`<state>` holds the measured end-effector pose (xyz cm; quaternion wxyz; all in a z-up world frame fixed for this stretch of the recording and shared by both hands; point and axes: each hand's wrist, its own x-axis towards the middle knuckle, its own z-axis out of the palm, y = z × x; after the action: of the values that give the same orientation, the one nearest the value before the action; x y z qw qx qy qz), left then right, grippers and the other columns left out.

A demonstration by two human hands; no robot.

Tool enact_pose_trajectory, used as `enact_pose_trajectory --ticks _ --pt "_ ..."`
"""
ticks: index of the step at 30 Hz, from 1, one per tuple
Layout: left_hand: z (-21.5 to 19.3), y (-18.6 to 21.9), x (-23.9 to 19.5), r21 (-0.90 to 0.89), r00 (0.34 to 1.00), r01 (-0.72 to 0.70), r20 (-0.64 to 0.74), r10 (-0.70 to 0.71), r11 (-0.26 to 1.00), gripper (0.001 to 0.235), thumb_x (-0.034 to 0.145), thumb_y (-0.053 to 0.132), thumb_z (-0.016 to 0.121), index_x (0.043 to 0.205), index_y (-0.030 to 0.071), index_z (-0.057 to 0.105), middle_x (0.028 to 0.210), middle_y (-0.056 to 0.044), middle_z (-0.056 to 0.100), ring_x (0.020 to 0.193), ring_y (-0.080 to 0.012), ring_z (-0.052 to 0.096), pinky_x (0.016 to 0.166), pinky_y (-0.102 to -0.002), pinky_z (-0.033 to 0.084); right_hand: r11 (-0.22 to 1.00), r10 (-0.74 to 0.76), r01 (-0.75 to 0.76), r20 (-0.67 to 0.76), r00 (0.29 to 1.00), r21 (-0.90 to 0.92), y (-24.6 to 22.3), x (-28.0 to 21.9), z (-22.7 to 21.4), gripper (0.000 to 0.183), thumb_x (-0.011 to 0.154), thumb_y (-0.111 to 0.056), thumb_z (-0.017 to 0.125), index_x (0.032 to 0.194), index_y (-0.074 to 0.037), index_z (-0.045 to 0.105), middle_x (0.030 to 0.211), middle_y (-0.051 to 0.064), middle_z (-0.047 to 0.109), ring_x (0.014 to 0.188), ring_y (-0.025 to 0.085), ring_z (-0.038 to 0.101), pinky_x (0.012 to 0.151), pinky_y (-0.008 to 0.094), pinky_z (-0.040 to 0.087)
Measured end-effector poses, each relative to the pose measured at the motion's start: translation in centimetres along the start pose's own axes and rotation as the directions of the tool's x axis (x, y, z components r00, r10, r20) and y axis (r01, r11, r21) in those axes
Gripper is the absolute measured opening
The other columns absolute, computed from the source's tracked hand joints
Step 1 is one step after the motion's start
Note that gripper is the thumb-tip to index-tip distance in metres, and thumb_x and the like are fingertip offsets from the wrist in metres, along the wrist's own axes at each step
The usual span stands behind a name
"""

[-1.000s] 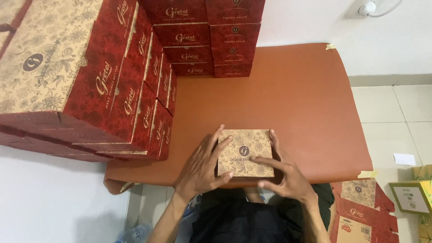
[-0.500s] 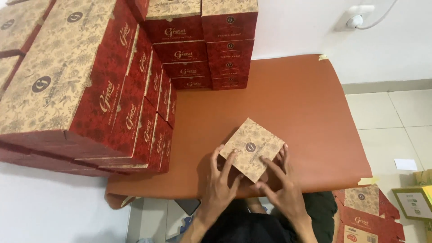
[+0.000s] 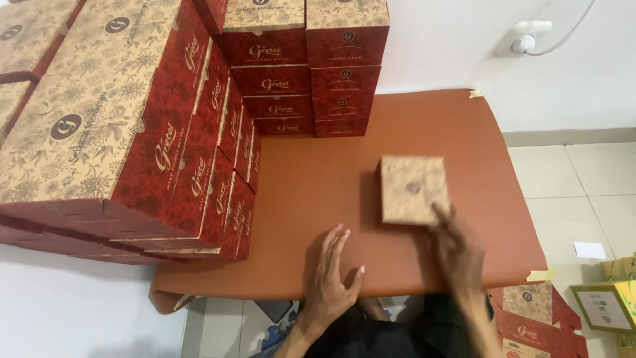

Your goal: The person folds flat cardboard pieces into small rectangular boxes by hand, aligning flaps and tucking tabs to form the structure. Completed boxes are stacked on the table. The person repeats the folding process for multiple units throughout the clip.

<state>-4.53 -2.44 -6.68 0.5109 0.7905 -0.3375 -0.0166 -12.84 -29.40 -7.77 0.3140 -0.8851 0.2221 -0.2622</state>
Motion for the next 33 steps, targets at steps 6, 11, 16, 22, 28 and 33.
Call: enact_pose_trajectory --ticks 6,11,16,22,28,33 --pt "-0.6 1.4 0.7 0.114 0.998 0.032 0.055 -0.039 0.993 0.061 0.096 0.02 0.068 0.153 0.012 0.051 0.165 -0.011 0.04 0.138 -0.0283 0.059 0.104 -0.044 0.057 0.971 0.224 -0.229 0.07 0.972 0.074 -12.5 10.7 -3.3 0.053 0.09 -0.02 0.071 0.142 -0.009 0.071 0.132 0.018 0.074 0.129 0.02 0.067 0.097 0.031 0.051" --pt "-0.6 1.4 0.8 0.185 0.998 0.029 0.057 -0.04 0.982 0.06 0.095 0.023 0.069 0.152 0.014 0.054 0.164 -0.01 0.041 0.133 -0.0274 0.059 0.1 -0.045 0.06 0.988 0.136 -0.142 0.116 0.984 0.053 -5.3 17.9 2.0 0.05 0.094 -0.025 0.068 0.143 -0.015 0.072 0.117 0.009 0.081 0.104 0.018 0.077 0.085 0.03 0.053" --pt "-0.5 1.6 1.0 0.194 0.992 0.072 0.089 -0.091 0.978 0.057 0.097 0.026 0.067 0.151 0.014 0.054 0.165 -0.008 0.039 0.132 -0.0266 0.059 0.091 -0.045 0.064 0.985 -0.115 0.131 0.136 0.984 -0.112 2.7 23.7 8.2 0.054 0.107 -0.021 0.06 0.159 -0.034 0.056 0.113 0.01 0.081 0.097 0.042 0.074 0.074 0.053 0.054" --pt "-0.3 1.5 1.0 0.221 0.996 0.064 0.048 -0.076 0.973 0.057 0.094 0.024 0.069 0.149 0.014 0.056 0.162 -0.007 0.043 0.129 -0.0249 0.062 0.093 -0.043 0.062 -0.343 -0.356 0.592 0.684 0.636 -0.729 4.4 23.1 3.1 0.022 0.108 0.001 0.033 0.106 -0.015 0.048 0.108 0.01 0.06 0.149 0.068 0.038 0.138 0.067 0.02" --pt "0.3 1.4 1.3 0.298 1.0 -0.012 0.015 0.008 0.955 0.054 0.095 0.023 0.069 0.146 0.011 0.059 0.16 -0.01 0.046 0.123 -0.0269 0.062 0.103 -0.044 0.056 0.989 0.139 -0.14 -0.009 0.99 -0.054 10.2 7.6 -12.4 0.044 0.112 -0.008 0.059 0.156 -0.01 0.061 0.159 0.01 0.06 0.148 0.024 0.052 0.117 0.045 0.041" --pt "1.2 1.8 1.5 0.358 1.0 -0.009 0.02 0.002 0.934 0.055 0.094 0.023 0.069 0.146 0.013 0.058 0.16 -0.008 0.047 0.121 -0.0273 0.061 0.099 -0.044 0.055 0.911 0.153 -0.268 -0.348 0.925 -0.312 20.7 -9.0 -8.9 0.027 0.102 -0.003 0.072 0.125 0.007 0.063 0.109 0.023 0.073 0.093 0.037 0.068 0.088 0.045 0.055"
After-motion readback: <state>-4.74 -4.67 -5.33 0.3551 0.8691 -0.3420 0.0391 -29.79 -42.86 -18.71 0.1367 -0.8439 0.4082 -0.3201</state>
